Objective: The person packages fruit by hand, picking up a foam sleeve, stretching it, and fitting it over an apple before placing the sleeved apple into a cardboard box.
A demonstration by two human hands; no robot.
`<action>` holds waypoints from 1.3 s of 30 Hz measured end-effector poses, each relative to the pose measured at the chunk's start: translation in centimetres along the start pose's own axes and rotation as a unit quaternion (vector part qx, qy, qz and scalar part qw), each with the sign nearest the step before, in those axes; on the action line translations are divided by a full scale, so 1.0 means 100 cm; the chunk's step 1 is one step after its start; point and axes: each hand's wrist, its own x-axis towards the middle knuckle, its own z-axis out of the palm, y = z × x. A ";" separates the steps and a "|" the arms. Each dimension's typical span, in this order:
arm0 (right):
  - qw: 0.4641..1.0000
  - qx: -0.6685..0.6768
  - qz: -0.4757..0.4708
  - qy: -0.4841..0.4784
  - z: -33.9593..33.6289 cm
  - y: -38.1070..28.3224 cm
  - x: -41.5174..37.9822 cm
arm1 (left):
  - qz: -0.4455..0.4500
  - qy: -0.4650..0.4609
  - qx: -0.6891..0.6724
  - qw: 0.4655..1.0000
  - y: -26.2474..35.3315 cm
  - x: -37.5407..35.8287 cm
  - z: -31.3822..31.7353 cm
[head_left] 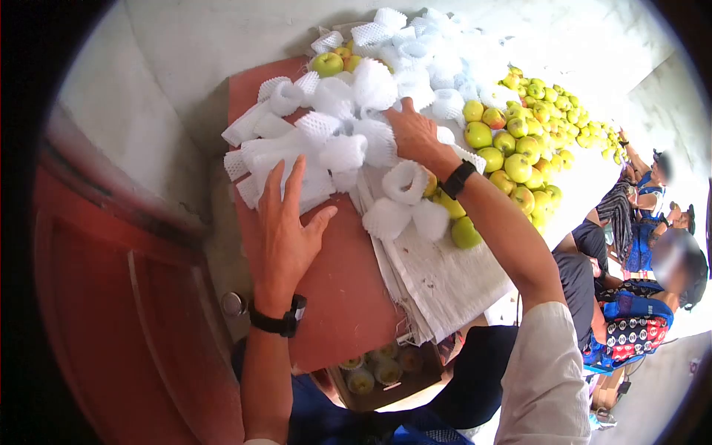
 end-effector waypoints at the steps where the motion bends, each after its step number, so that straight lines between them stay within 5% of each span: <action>1: 1.000 0.000 0.001 -0.005 0.010 0.012 0.009 | 0.001 0.000 0.011 1.000 0.000 -0.001 0.000; 3: 0.994 0.039 -0.099 0.015 0.027 0.040 0.026 | -0.009 -0.006 0.010 1.000 0.001 -0.002 -0.003; 6: 0.989 0.063 -0.130 -0.027 -0.010 0.040 0.017 | -0.004 -0.005 0.013 1.000 -0.004 -0.002 -0.004; 14: 0.966 0.254 -0.041 -0.002 -0.085 0.019 -0.038 | 0.038 -0.001 0.068 0.997 -0.001 -0.007 -0.003; 17: 0.983 0.121 -0.129 0.058 -0.073 0.039 -0.040 | 0.049 -0.010 0.126 0.991 0.005 -0.011 -0.004; 21: 0.968 0.181 -0.070 0.159 -0.075 0.054 -0.069 | 0.076 -0.022 0.109 0.991 0.003 -0.016 -0.002; 22: 0.955 0.278 0.033 0.101 -0.101 0.026 -0.101 | 0.090 -0.017 0.091 0.992 0.000 -0.019 -0.002; 26: 0.969 0.208 -0.037 0.127 -0.083 0.037 -0.164 | 0.074 -0.073 0.017 0.994 -0.005 -0.029 0.004; 33: 0.971 0.172 0.164 -0.017 -0.053 0.000 -0.290 | 0.087 -0.064 -0.036 0.994 0.014 -0.042 -0.009; 37: 0.962 0.210 0.171 -0.036 -0.016 -0.006 -0.296 | -0.002 -0.122 -0.083 0.989 0.034 -0.054 -0.017; 39: 0.981 0.170 0.091 -0.008 0.003 -0.009 -0.285 | -0.013 -0.143 -0.079 0.986 0.040 -0.061 -0.017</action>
